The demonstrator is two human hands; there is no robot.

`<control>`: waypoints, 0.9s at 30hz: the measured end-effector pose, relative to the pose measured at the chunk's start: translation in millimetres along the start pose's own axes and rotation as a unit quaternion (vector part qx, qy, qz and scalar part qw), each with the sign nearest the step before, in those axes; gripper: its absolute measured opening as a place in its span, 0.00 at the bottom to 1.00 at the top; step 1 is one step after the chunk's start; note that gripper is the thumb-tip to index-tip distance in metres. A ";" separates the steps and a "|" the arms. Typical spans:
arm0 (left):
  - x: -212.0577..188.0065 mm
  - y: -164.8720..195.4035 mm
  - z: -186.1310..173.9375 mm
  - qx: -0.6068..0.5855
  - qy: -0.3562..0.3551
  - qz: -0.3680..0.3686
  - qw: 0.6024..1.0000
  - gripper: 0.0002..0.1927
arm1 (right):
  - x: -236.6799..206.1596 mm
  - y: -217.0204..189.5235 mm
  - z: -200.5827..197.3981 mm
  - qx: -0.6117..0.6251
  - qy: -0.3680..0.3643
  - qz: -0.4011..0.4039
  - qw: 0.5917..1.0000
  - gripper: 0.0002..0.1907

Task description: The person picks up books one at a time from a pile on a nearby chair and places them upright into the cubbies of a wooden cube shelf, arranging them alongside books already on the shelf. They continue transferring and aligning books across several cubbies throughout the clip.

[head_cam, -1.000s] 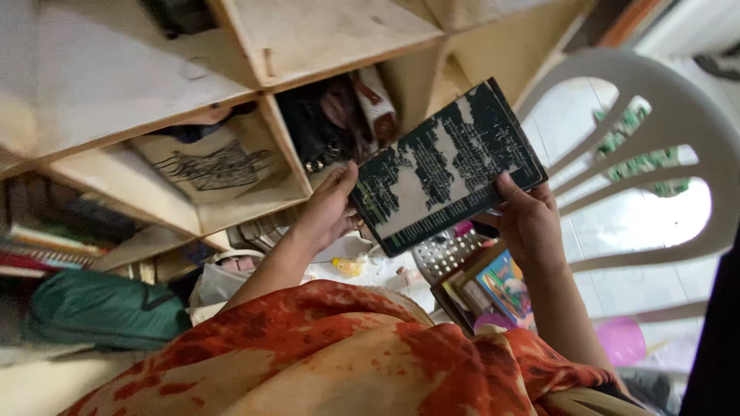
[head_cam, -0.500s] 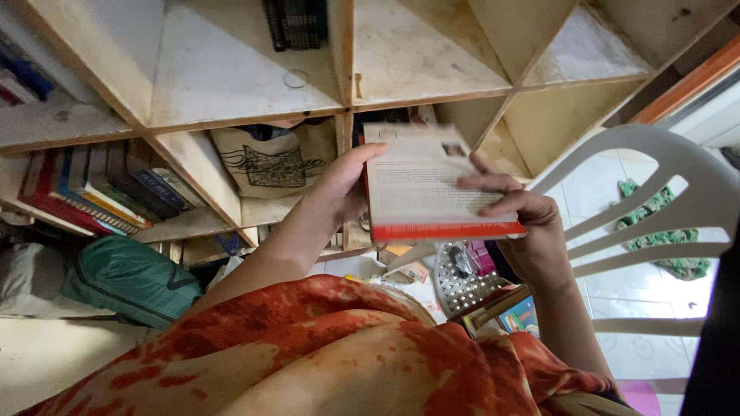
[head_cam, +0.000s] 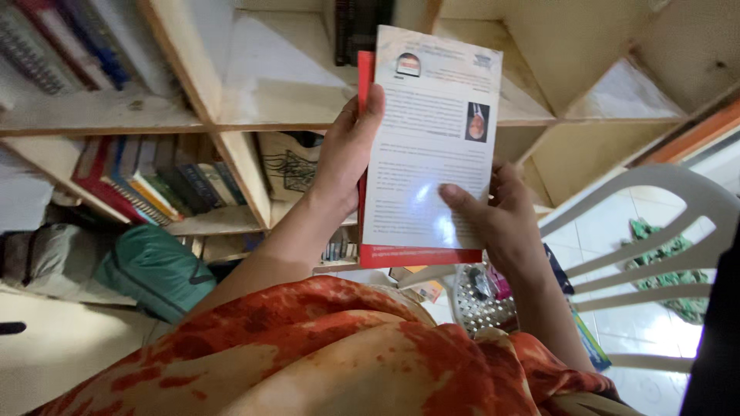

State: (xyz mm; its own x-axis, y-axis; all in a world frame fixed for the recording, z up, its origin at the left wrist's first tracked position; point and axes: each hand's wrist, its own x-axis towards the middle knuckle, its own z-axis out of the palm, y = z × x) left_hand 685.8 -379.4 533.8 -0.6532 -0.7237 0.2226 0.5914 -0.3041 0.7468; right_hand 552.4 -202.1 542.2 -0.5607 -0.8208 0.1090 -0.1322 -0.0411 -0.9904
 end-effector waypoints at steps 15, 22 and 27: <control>-12.6 155.5 -286.4 0.026 0.120 -0.131 0.984 0.31 | 25.7 3.4 165.1 0.126 0.077 -0.141 0.979 0.15; 56.6 123.4 -298.5 -0.060 0.159 -0.226 0.959 0.28 | 91.2 -60.6 161.0 -0.088 -0.022 -0.376 0.922 0.12; 91.8 103.1 -300.5 0.020 0.163 -0.183 0.969 0.21 | 128.6 -52.9 178.6 -0.079 -0.065 -0.404 0.909 0.13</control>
State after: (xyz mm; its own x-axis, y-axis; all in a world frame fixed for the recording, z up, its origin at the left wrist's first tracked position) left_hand 828.9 -663.3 442.9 -0.6277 -0.7316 -0.2660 0.3256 -0.5572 0.7639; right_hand 633.3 -407.2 593.3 -0.1288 -0.6190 0.7747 -0.5798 -0.5868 -0.5653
